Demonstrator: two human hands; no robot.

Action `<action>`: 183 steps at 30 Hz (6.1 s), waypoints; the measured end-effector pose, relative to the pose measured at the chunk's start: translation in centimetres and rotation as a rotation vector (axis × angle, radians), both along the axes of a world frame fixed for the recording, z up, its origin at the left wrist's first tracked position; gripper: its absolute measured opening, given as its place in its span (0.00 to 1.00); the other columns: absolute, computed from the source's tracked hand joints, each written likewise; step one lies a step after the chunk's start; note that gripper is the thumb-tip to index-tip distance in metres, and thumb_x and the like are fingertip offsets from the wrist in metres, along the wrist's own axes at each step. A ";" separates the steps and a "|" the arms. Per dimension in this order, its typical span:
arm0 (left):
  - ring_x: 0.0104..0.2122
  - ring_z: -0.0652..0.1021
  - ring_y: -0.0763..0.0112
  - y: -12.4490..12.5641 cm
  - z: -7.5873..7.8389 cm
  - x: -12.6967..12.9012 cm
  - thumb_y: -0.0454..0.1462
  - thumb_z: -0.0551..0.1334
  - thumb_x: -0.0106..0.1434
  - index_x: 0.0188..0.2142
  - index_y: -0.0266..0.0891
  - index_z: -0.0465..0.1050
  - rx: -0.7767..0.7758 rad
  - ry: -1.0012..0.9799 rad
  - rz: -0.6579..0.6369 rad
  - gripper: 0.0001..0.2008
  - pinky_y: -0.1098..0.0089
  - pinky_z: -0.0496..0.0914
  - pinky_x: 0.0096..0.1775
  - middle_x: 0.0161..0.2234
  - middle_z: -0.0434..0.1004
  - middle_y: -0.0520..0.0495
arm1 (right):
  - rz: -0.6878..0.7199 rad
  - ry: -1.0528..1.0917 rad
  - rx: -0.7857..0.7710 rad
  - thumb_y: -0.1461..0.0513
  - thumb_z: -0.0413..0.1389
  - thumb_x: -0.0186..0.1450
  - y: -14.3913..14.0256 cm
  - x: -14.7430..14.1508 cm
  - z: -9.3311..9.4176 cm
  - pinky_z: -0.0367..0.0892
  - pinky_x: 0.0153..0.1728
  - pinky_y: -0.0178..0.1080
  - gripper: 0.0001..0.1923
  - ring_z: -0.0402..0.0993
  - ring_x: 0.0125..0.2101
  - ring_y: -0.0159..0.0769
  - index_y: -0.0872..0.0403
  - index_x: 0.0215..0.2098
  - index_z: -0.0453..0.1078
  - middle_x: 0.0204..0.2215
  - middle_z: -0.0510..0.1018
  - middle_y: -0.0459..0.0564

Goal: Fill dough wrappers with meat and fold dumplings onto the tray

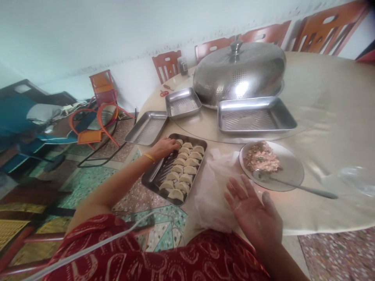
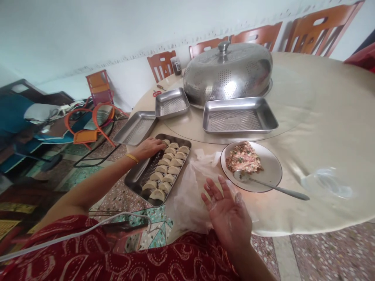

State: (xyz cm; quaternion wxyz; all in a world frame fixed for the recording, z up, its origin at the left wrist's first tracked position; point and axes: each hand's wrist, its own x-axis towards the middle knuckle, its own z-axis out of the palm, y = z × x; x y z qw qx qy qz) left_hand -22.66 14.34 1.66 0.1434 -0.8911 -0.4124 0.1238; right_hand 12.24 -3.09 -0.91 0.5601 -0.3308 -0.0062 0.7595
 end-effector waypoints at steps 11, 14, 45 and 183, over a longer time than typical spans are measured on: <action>0.41 0.77 0.66 0.0 -0.3 -1.0 0.34 0.54 0.71 0.49 0.42 0.74 -0.019 -0.063 0.021 0.13 0.65 0.62 0.41 0.42 0.79 0.45 | 0.000 0.008 0.037 0.41 0.54 0.61 -0.1 0.4 -0.5 0.61 0.61 0.58 0.26 0.74 0.53 0.47 0.42 0.51 0.74 0.51 0.80 0.52; 0.41 0.77 0.64 -0.1 -0.6 -1.2 0.36 0.53 0.71 0.50 0.42 0.74 -0.006 -0.078 0.041 0.13 0.63 0.62 0.42 0.43 0.79 0.44 | -0.012 0.010 0.039 0.41 0.54 0.62 -0.1 0.6 -0.4 0.62 0.59 0.58 0.27 0.74 0.53 0.47 0.43 0.52 0.74 0.51 0.80 0.53; 0.50 0.71 0.51 -1.9 -1.1 -0.9 0.37 0.62 0.59 0.37 0.40 0.76 0.215 -0.349 0.404 0.07 0.53 0.65 0.47 0.53 0.73 0.37 | -0.143 -0.131 0.146 0.44 0.62 0.56 -5.0 3.9 -1.1 0.71 0.42 0.47 0.21 0.77 0.39 0.41 0.46 0.41 0.78 0.41 0.83 0.48; 0.69 0.54 0.47 -13.5 -0.3 4.1 0.48 0.48 0.73 0.59 0.51 0.71 -0.010 -0.392 0.607 0.22 0.40 0.49 0.64 0.70 0.54 0.42 | -0.658 -1.869 1.088 0.65 0.54 0.65 -1.7 9.0 -9.6 0.71 0.43 0.53 0.09 0.76 0.43 0.48 0.54 0.42 0.74 0.42 0.78 0.57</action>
